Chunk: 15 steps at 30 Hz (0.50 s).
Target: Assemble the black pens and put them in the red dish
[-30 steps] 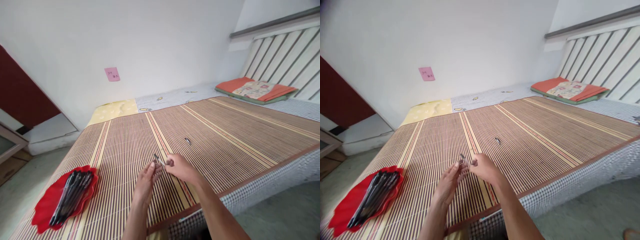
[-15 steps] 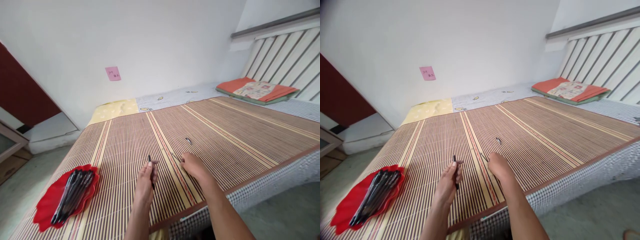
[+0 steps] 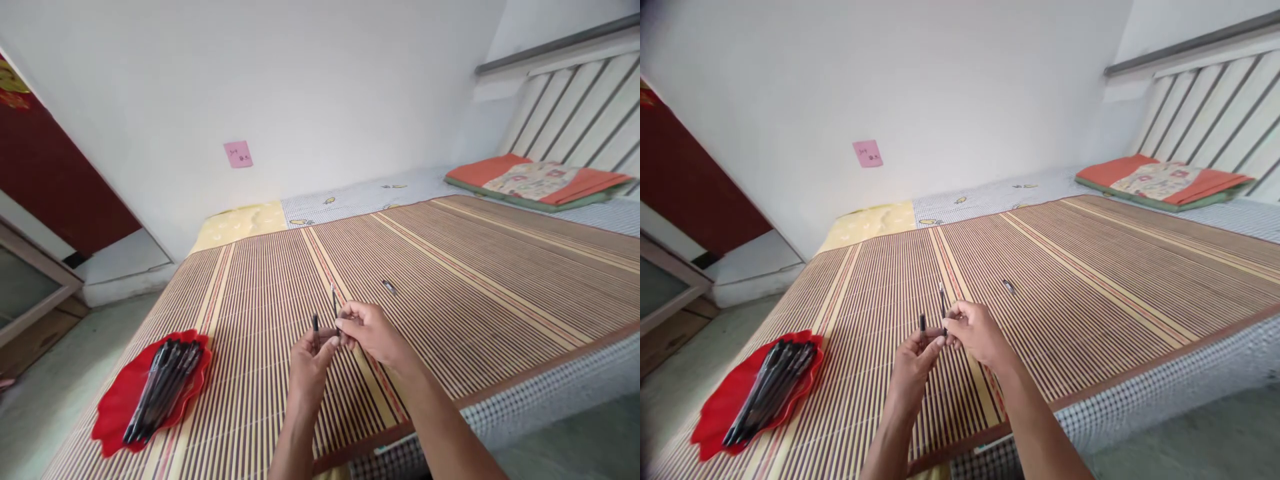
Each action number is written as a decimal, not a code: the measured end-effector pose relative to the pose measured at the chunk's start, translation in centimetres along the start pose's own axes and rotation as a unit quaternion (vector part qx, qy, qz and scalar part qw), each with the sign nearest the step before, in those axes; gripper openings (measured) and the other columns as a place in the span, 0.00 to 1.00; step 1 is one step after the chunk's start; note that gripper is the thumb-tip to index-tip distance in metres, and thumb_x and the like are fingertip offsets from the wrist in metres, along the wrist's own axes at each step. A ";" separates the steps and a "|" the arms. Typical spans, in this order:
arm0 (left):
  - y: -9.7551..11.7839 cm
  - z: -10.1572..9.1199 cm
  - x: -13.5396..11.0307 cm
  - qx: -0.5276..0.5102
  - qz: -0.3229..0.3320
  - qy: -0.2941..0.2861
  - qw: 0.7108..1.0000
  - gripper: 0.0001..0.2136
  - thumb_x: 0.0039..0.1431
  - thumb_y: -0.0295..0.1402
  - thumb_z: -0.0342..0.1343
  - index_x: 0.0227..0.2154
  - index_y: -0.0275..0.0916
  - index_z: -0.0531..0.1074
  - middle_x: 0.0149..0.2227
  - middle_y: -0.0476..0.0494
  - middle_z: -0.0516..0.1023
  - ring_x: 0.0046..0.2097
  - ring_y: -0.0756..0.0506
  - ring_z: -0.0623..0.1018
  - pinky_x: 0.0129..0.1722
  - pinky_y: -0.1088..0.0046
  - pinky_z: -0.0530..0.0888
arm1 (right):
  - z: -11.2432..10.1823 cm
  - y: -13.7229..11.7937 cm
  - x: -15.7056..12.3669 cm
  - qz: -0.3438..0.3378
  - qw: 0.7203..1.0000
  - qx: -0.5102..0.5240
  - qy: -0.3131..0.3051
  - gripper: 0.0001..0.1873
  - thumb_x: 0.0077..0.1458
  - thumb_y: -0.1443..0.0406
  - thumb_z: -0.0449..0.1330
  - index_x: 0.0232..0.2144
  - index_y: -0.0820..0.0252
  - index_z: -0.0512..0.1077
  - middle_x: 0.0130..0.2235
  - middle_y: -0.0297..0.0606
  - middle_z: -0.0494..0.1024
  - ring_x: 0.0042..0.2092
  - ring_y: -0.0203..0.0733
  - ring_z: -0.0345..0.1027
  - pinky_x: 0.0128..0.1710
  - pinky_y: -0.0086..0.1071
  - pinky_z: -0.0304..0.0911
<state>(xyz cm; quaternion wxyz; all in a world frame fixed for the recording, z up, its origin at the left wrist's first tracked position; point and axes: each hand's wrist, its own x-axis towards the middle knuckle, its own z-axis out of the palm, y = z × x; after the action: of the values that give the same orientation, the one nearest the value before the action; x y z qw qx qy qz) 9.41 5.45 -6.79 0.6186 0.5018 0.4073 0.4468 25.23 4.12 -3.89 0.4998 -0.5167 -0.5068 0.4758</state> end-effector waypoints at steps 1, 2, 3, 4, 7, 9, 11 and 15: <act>0.0 -0.1 0.0 -0.001 0.001 -0.003 1.000 0.17 0.49 0.44 0.72 0.35 0.36 0.81 0.32 0.42 0.81 0.33 0.46 0.76 0.33 0.71 0.69 | 0.0 -0.2 -0.1 -0.004 1.000 -0.006 -0.001 0.10 0.57 0.59 0.64 0.32 0.58 0.70 0.23 0.29 0.74 0.25 0.35 0.68 0.27 0.30 0.64; 0.0 -0.1 -0.1 -0.002 0.002 -0.003 1.000 0.16 0.49 0.44 0.72 0.34 0.36 0.81 0.31 0.42 0.80 0.34 0.46 0.75 0.34 0.71 0.69 | -0.1 -0.3 -0.2 -0.006 1.000 -0.013 -0.005 0.10 0.57 0.59 0.64 0.32 0.59 0.71 0.23 0.29 0.73 0.25 0.34 0.68 0.28 0.29 0.63; 0.0 -0.2 -0.1 -0.003 0.002 -0.004 1.000 0.16 0.49 0.44 0.72 0.34 0.36 0.81 0.31 0.43 0.79 0.34 0.46 0.75 0.35 0.71 0.69 | -0.3 -0.4 -0.3 -0.006 1.000 -0.020 -0.010 0.10 0.57 0.58 0.65 0.32 0.59 0.72 0.24 0.28 0.73 0.26 0.34 0.68 0.28 0.29 0.63; 0.0 -0.3 -0.1 -0.006 0.000 -0.005 1.000 0.16 0.48 0.43 0.73 0.34 0.36 0.80 0.31 0.44 0.79 0.34 0.47 0.74 0.36 0.71 0.69 | -0.7 -0.5 -0.4 -0.004 1.000 -0.028 -0.010 0.11 0.57 0.58 0.65 0.33 0.60 0.73 0.24 0.29 0.73 0.26 0.34 0.67 0.28 0.29 0.62; 0.0 -0.3 -0.2 -0.013 -0.014 -0.014 1.000 0.16 0.47 0.42 0.74 0.33 0.37 0.80 0.30 0.46 0.76 0.34 0.47 0.72 0.38 0.71 0.68 | -1.9 -0.8 -0.6 0.007 0.999 -0.026 0.027 0.15 0.60 0.54 0.64 0.38 0.61 0.76 0.31 0.34 0.77 0.30 0.35 0.70 0.30 0.31 0.65; 0.0 -0.2 -0.4 -0.009 -0.024 -0.024 0.999 0.16 0.46 0.41 0.74 0.32 0.37 0.79 0.30 0.47 0.75 0.34 0.47 0.71 0.38 0.71 0.68 | -2.6 -1.0 -0.6 -0.009 0.996 0.025 0.080 0.18 0.60 0.52 0.64 0.41 0.61 0.78 0.37 0.39 0.80 0.32 0.35 0.71 0.31 0.31 0.66; -0.1 0.0 -0.5 0.006 -0.027 -0.041 0.999 0.15 0.46 0.41 0.73 0.32 0.37 0.80 0.29 0.47 0.75 0.33 0.47 0.70 0.37 0.71 0.67 | -2.9 -1.3 -0.6 -0.035 0.989 0.087 0.116 0.20 0.59 0.50 0.65 0.42 0.60 0.79 0.41 0.41 0.80 0.34 0.36 0.72 0.30 0.30 0.66; -0.3 0.3 -0.6 0.029 -0.023 -0.072 0.997 0.14 0.49 0.41 0.71 0.32 0.37 0.80 0.29 0.48 0.73 0.33 0.48 0.69 0.36 0.71 0.64 | -2.7 -1.5 -0.5 -0.045 0.985 0.124 0.111 0.18 0.53 0.52 0.71 0.38 0.60 0.81 0.31 0.36 0.78 0.31 0.35 0.69 0.28 0.29 0.63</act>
<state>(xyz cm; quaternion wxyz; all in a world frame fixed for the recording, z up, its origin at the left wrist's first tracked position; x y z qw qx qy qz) 9.53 4.74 -7.04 0.6417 0.5412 0.3858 0.3827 27.84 3.48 -2.30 0.6338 -0.4773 -0.4081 0.4517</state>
